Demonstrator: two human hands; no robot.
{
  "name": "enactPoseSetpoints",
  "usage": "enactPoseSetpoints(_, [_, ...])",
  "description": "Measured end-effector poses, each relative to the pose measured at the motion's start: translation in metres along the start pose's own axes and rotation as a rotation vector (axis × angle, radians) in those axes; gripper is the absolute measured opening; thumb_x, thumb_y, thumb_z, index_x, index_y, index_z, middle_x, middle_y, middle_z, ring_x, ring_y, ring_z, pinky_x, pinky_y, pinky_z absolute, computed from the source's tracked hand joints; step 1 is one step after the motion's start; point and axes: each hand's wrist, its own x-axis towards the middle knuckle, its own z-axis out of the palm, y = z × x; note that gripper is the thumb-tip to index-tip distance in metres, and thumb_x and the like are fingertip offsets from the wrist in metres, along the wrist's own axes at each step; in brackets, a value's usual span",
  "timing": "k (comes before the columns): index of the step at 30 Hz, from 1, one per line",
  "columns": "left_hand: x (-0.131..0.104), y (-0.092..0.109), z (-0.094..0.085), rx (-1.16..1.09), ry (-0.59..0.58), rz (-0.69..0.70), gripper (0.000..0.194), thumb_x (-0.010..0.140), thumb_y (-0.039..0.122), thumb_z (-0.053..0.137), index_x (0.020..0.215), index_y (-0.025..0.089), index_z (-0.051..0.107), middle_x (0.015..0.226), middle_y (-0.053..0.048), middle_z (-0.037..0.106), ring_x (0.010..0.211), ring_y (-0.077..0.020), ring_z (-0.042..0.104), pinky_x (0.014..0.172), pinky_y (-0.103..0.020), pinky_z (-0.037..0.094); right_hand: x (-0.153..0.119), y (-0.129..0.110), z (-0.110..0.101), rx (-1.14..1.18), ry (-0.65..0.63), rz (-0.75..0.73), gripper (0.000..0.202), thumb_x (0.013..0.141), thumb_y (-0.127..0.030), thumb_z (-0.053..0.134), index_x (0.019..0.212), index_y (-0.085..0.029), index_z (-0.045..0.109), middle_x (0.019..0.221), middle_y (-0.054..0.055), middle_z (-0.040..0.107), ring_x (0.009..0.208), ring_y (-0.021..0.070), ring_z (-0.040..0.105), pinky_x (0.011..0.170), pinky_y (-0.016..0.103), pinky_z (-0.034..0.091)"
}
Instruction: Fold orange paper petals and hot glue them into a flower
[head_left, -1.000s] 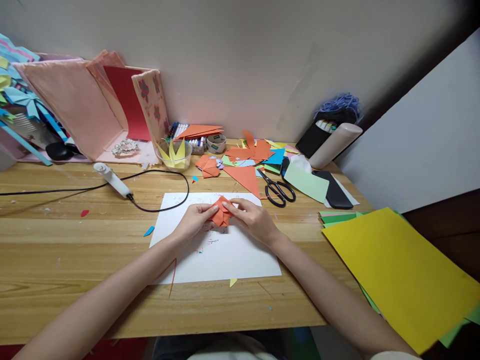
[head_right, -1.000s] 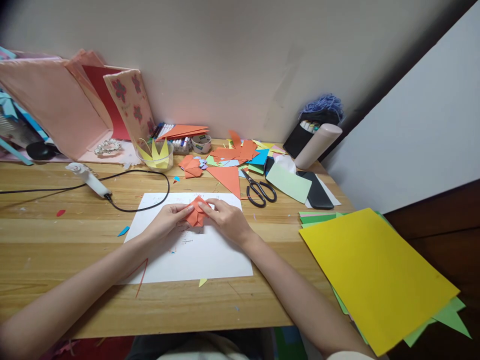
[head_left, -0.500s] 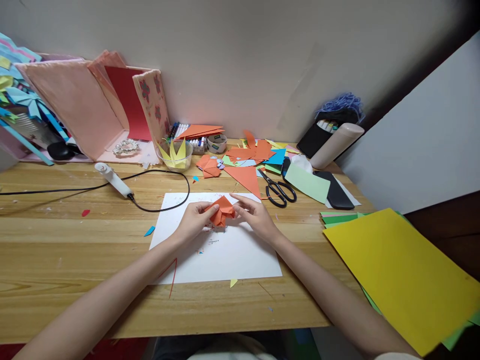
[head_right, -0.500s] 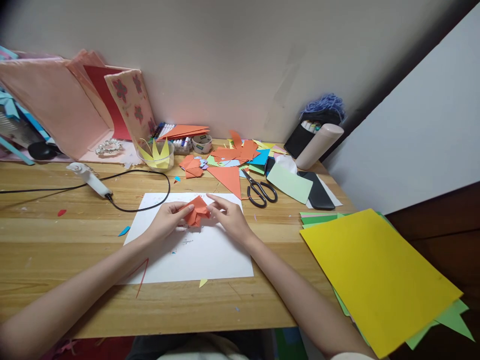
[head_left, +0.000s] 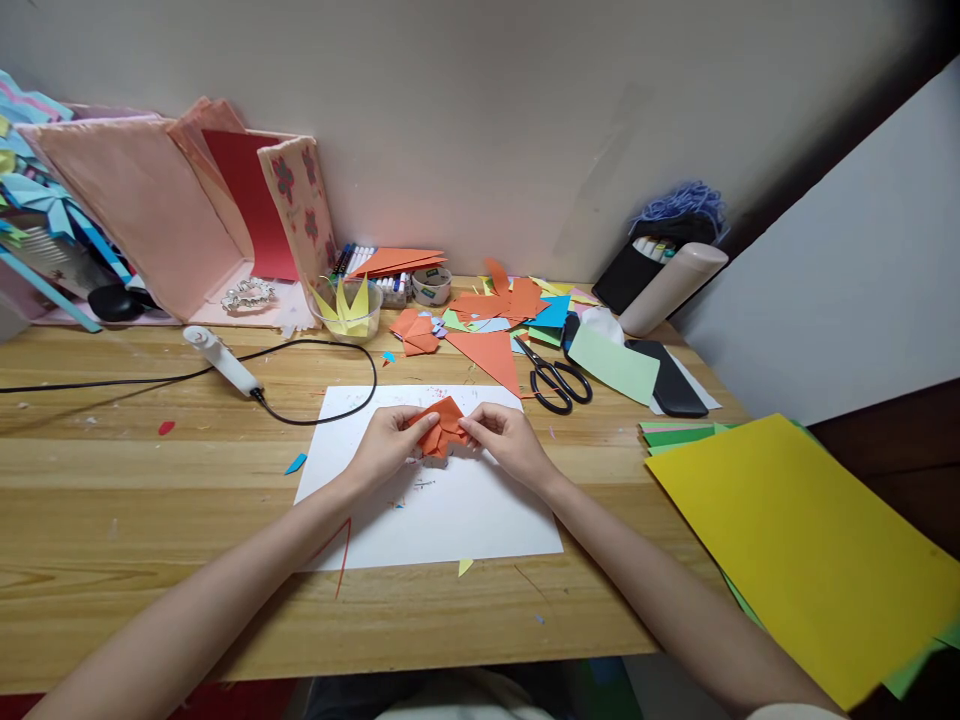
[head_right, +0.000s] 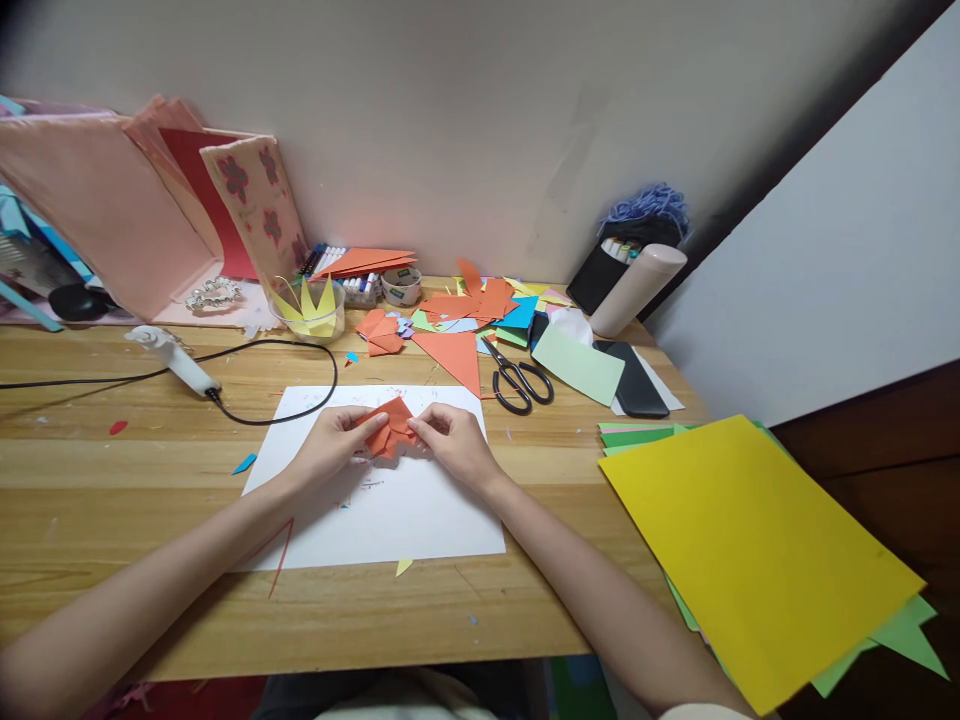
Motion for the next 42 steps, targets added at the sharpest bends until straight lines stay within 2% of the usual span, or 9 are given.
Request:
enactPoseSetpoints(3, [-0.001, -0.001, -0.001, 0.03, -0.026, 0.014, 0.036, 0.075, 0.045, 0.056, 0.067, 0.01, 0.059, 0.053, 0.001, 0.047, 0.046, -0.0065, 0.036, 0.044, -0.02, 0.027, 0.002, -0.002, -0.005, 0.013, -0.079, -0.007, 0.024, 0.079, -0.039, 0.056, 0.073, -0.016, 0.059, 0.068, 0.001, 0.058, 0.06, 0.0105, 0.051, 0.058, 0.024, 0.041])
enactPoseSetpoints(6, [-0.002, 0.0, -0.001, 0.072, -0.064, 0.033, 0.037, 0.075, 0.045, 0.056, 0.061, 0.011, 0.057, 0.053, 0.001, 0.048, 0.047, -0.0067, 0.036, 0.046, -0.02, 0.027, 0.003, -0.004, -0.007, 0.01, -0.107, -0.005, 0.026, 0.08, -0.039, 0.055, 0.07, -0.016, 0.058, 0.061, -0.002, 0.053, 0.054, 0.009, 0.044, 0.054, 0.023, 0.036])
enactPoseSetpoints(8, [-0.003, 0.0, -0.001, 0.085, -0.081, 0.048, 0.038, 0.075, 0.046, 0.055, 0.062, 0.011, 0.058, 0.054, 0.0, 0.049, 0.048, -0.007, 0.037, 0.047, -0.021, 0.027, 0.001, -0.005, -0.004, -0.029, -0.05, -0.022, 0.027, 0.08, -0.038, 0.055, 0.065, -0.016, 0.055, 0.057, -0.003, 0.05, 0.052, 0.0088, 0.041, 0.052, 0.023, 0.033])
enactPoseSetpoints(12, [-0.002, -0.001, 0.0, 0.08, -0.086, 0.05, 0.037, 0.076, 0.045, 0.054, 0.062, 0.011, 0.058, 0.053, 0.001, 0.047, 0.047, -0.0072, 0.035, 0.047, -0.021, 0.025, -0.005, -0.003, 0.006, -0.12, 0.109, -0.083, 0.029, 0.081, -0.038, 0.053, 0.062, -0.017, 0.053, 0.06, -0.001, 0.05, 0.057, 0.0108, 0.043, 0.056, 0.023, 0.034])
enactPoseSetpoints(19, [0.0, -0.002, 0.001, 0.098, -0.084, 0.044, 0.037, 0.075, 0.044, 0.054, 0.057, 0.012, 0.054, 0.052, 0.002, 0.044, 0.048, -0.0073, 0.033, 0.047, -0.021, 0.023, -0.011, -0.004, 0.013, -0.308, 0.199, -0.172, 0.03, 0.084, -0.034, 0.05, 0.059, -0.017, 0.048, 0.056, -0.003, 0.045, 0.054, 0.0099, 0.038, 0.054, 0.023, 0.03])
enactPoseSetpoints(22, [-0.001, 0.0, 0.0, 0.103, -0.109, 0.052, 0.037, 0.075, 0.045, 0.053, 0.058, 0.012, 0.054, 0.053, 0.002, 0.045, 0.048, -0.0076, 0.034, 0.048, -0.022, 0.024, -0.009, -0.007, 0.01, -0.314, 0.154, -0.156, 0.031, 0.085, -0.036, 0.047, 0.06, -0.018, 0.045, 0.057, -0.003, 0.044, 0.055, 0.0102, 0.037, 0.055, 0.023, 0.03])
enactPoseSetpoints(28, [-0.003, 0.001, -0.001, 0.157, -0.195, 0.087, 0.039, 0.076, 0.046, 0.053, 0.055, 0.013, 0.054, 0.051, 0.0, 0.048, 0.049, -0.0092, 0.038, 0.049, -0.023, 0.027, -0.003, -0.007, -0.001, -0.223, -0.05, -0.119, 0.037, 0.089, -0.043, 0.037, 0.059, -0.019, 0.035, 0.06, -0.003, 0.036, 0.057, 0.0111, 0.034, 0.054, 0.024, 0.029])
enactPoseSetpoints(36, [-0.003, 0.001, 0.001, 0.125, -0.201, 0.064, 0.037, 0.077, 0.043, 0.053, 0.054, 0.013, 0.055, 0.05, 0.001, 0.045, 0.046, -0.0082, 0.034, 0.047, -0.023, 0.023, -0.005, 0.0, 0.006, -0.429, 0.105, -0.247, 0.036, 0.09, -0.034, 0.036, 0.058, -0.02, 0.026, 0.054, -0.004, 0.03, 0.051, 0.0104, 0.029, 0.053, 0.025, 0.024])
enactPoseSetpoints(42, [-0.002, -0.003, 0.0, 0.148, -0.227, 0.045, 0.037, 0.077, 0.043, 0.053, 0.056, 0.012, 0.056, 0.051, 0.001, 0.046, 0.048, -0.0078, 0.034, 0.048, -0.023, 0.024, -0.006, 0.003, 0.009, -0.61, 0.129, -0.279, 0.034, 0.091, -0.029, 0.033, 0.059, -0.021, 0.028, 0.054, -0.003, 0.032, 0.05, 0.0113, 0.03, 0.054, 0.026, 0.023])
